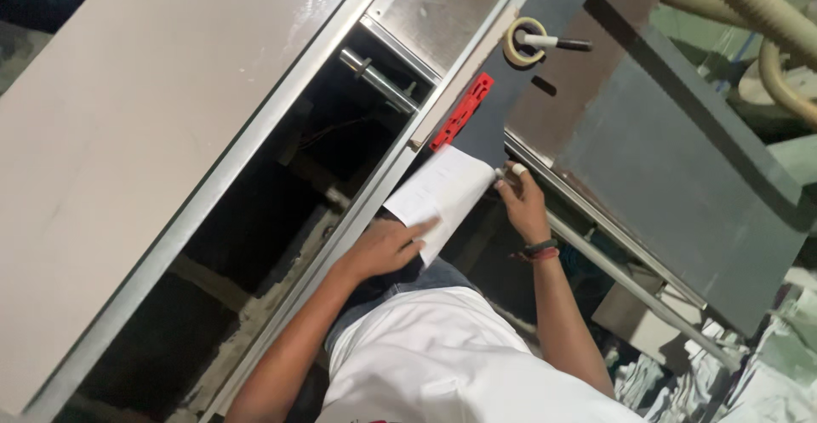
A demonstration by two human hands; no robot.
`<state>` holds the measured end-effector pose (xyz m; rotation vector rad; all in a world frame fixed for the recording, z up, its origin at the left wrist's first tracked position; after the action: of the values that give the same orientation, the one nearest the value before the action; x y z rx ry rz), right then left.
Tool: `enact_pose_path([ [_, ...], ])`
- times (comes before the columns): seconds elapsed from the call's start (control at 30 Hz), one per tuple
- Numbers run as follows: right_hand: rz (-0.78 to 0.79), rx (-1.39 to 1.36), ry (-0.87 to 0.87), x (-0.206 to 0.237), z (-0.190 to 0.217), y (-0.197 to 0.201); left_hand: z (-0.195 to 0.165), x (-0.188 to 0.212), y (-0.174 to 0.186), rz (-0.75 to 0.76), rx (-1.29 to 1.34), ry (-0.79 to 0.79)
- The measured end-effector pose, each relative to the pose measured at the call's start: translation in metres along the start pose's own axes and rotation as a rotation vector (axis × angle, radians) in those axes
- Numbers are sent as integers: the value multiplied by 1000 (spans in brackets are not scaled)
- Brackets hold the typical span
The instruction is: The person applies small rectangular labels to a large flat panel using a printed sheet as a guide. They peel labels from the sheet and press them onto the panel surface at several locations while another person assists by holding the panel.
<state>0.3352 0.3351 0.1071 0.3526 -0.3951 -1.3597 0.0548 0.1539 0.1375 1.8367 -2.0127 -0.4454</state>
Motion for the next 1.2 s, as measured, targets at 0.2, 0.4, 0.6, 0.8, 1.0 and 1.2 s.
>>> enact_pose_path([
  [0.2, -100, 156, 40, -21, 16, 18, 34, -8, 6, -153, -408, -469],
  [0.4, -203, 196, 329, -129, 33, 67, 55, -3, 8, 286, -563, -477],
  [0.6, -224, 622, 689, -277, 28, 74, 48, -12, 22, 197, -594, -315],
  [0.8, -141, 631, 456, -344, 9, 41, 44, -18, 18, 35, -603, -262],
  [1.0, -184, 706, 523, -331, 4, 36, 48, -14, 19, 48, -556, -202],
  [1.2, -200, 723, 584, -329, -2, 36, 63, -7, 8, 299, -462, -44],
])
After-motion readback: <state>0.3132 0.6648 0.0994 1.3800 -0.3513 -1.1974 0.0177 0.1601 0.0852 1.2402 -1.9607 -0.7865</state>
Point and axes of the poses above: each hand's wrist, its own x-axis away from the middle knuckle, its own y-axis out of the back of the hand, z = x × y, the point moved 2 cm from there along -x, towards the middle knuckle, and after that the axes turned 12 degrees about -z, right-handed, at the moved point
